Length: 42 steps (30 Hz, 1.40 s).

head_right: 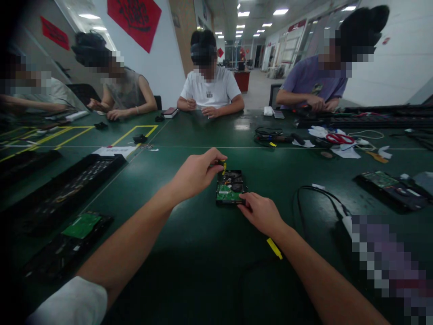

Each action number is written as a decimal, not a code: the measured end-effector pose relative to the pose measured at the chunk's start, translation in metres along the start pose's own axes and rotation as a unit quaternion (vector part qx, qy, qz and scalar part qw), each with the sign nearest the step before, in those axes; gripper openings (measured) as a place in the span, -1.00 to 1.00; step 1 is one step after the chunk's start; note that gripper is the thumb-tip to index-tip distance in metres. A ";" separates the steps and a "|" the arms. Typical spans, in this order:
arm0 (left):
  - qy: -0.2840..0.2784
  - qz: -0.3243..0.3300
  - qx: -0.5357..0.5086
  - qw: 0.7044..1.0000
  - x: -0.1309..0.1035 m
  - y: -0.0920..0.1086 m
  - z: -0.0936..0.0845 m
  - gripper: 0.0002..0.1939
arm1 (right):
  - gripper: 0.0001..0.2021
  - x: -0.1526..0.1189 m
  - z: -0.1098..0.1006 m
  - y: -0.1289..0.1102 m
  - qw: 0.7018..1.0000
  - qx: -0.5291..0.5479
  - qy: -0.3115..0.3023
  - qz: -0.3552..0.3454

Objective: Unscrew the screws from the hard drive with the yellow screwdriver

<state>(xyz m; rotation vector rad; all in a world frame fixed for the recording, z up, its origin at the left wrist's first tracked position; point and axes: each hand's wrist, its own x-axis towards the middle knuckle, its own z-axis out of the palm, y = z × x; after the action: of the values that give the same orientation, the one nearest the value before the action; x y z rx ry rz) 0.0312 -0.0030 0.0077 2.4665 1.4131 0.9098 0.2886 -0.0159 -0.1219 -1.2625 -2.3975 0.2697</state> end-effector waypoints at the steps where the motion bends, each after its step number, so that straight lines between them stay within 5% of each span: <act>1: -0.001 0.000 -0.001 1.000 -0.001 0.001 -0.001 -0.80 | -0.73 0.000 0.000 0.000 1.000 -0.002 0.000 -0.001; 24: 0.045 0.035 -0.116 0.992 -0.008 -0.012 -0.004 -0.89 | -0.73 0.000 -0.002 -0.001 1.000 0.008 -0.008 -0.005; 29: 0.048 0.031 -0.131 0.990 -0.008 -0.017 -0.006 -0.77 | -0.73 0.000 -0.004 -0.002 1.000 0.015 -0.012 -0.002; 33: 0.031 0.061 -0.095 0.993 -0.008 -0.021 -0.015 -0.87 | -0.74 0.000 -0.006 -0.002 1.000 0.016 -0.019 -0.002; 42: 0.065 0.096 0.002 0.993 -0.008 -0.024 -0.019 -0.73 | -0.71 0.000 -0.009 -0.006 0.999 -0.026 -0.035 -0.007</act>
<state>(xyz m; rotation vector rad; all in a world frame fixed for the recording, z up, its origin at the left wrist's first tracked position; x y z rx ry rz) 0.0001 0.0001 0.0099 2.6246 1.2300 1.1246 0.2885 -0.0196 -0.1121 -1.2773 -2.4875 0.2532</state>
